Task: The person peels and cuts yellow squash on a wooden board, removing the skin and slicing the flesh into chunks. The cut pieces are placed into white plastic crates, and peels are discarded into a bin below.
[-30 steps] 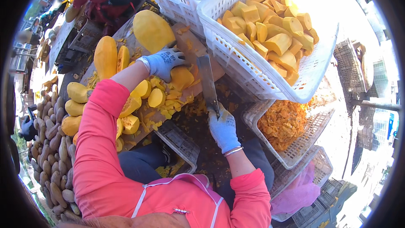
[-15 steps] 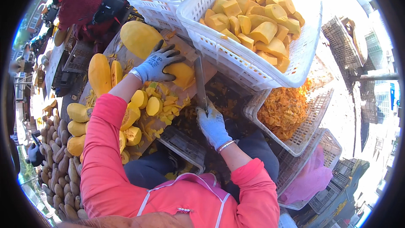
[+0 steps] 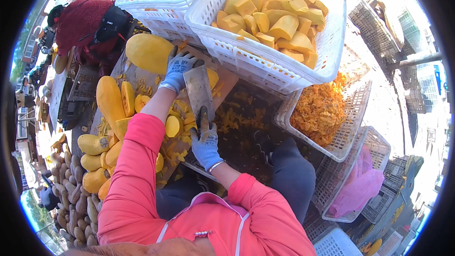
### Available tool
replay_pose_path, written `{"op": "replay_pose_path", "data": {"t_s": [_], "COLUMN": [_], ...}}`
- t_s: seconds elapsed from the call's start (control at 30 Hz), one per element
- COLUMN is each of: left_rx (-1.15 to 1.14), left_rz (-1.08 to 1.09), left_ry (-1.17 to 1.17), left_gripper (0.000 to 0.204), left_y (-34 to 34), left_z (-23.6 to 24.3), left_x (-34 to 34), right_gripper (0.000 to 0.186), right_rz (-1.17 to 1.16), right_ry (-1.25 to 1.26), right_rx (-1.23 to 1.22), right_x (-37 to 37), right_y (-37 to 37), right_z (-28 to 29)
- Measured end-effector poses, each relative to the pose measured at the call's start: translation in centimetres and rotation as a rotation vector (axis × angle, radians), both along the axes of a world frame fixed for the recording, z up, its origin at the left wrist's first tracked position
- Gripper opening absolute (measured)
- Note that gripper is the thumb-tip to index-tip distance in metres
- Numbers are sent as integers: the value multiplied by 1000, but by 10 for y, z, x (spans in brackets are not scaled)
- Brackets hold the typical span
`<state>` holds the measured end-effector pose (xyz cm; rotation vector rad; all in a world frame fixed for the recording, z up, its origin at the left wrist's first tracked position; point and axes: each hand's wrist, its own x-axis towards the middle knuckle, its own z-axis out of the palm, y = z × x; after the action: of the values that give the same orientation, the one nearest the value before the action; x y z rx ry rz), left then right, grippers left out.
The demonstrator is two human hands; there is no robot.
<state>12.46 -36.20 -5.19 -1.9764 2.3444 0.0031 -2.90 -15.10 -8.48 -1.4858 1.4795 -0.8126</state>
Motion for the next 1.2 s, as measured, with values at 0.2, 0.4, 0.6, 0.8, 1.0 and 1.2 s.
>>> {"op": "replay_pose_path", "data": {"t_s": [0.2, 0.4, 0.6, 0.8, 1.0, 1.2], "left_rx": [44, -1, -1, -236, -385, -396], "left_rz": [7, 13, -29, -28, -57, -8], "left_ry": [-40, -16, -80, 77, 205, 148], "left_gripper": [35, 34, 36, 27, 21, 31], "left_y": [-13, -8, 0, 21, 48, 63], "left_z": [-3, 2, 5, -2, -7, -16], "left_x": [-1, -4, -4, -1, 7, 15], "right_gripper": [70, 82, 71, 67, 50, 52], "right_rz": [4, -64, -63, 18, -17, 234], "right_ry": [5, -33, -2, 17, -41, 225], "right_rx": [77, 52, 82, -7, 29, -22], "right_x": [-11, 6, 6, -28, -66, -67], "right_y": [-3, -9, -50, -69, -38, -35], "right_z": [9, -5, 13, 16, 14, 50]}}
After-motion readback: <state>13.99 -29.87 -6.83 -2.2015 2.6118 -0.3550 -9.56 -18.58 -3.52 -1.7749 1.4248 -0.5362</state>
